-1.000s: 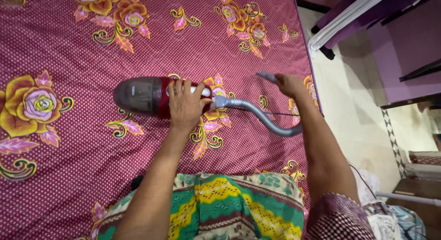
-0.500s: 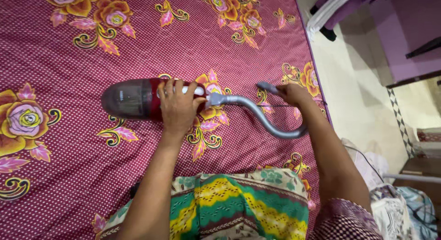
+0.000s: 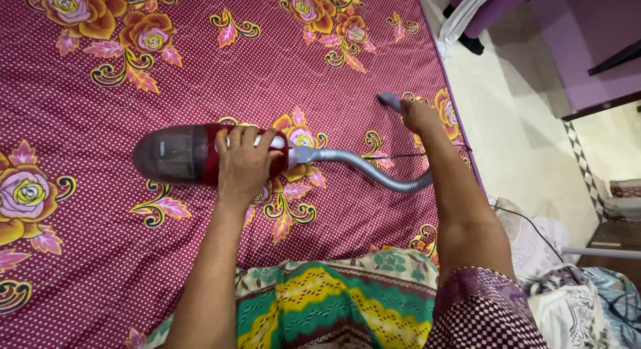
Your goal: The person uses a small vacuum cleaner to clean a floral-patterned mattress, moving the vacuum and its attached hose across the surface by hand.
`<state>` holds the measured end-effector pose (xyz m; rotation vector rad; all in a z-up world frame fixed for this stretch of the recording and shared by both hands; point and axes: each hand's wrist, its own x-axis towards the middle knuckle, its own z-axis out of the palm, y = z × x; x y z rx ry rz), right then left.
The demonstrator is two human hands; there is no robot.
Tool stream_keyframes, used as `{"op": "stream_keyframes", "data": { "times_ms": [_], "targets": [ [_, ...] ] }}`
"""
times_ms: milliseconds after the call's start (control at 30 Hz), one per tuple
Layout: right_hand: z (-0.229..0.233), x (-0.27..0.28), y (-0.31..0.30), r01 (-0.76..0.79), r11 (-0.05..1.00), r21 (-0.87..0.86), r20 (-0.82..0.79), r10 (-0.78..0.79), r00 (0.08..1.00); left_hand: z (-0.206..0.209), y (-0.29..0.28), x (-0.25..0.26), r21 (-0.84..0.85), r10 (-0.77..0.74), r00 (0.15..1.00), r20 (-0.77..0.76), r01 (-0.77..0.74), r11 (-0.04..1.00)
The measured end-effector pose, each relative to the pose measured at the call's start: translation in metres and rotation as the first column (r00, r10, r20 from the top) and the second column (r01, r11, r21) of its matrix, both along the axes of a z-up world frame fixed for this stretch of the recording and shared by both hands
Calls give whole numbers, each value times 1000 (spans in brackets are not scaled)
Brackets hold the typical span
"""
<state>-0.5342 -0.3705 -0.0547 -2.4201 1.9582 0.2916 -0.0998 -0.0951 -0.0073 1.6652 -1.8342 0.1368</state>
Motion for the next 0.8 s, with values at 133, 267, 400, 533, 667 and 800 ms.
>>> {"op": "stream_keyframes", "data": {
  "times_ms": [133,267,400,533,667,800],
  "targets": [
    [8,-14,30,-53,985,164,11,52,999,2,0,0,15,13,1000,-8,-12,1000],
    [34,-37,74,20,926,378,-41,-5,999,5,4,-1,-12,16,1000,7,-15,1000],
    [44,-53,70,2,958,287,-102,29,994,6,11,0,-6,24,999,39,-24,1000],
    [23,-64,27,23,999,-35,-26,-24,999,6,11,1,4,3,1000,18,-3,1000],
    [-9,-77,8,152,986,-72,5,-152,988,6,7,-2,-15,20,999,25,-20,1000],
    [-21,-79,42,195,976,96,48,-200,979,5,3,-1,12,18,1000,15,-18,1000]
  ]
}}
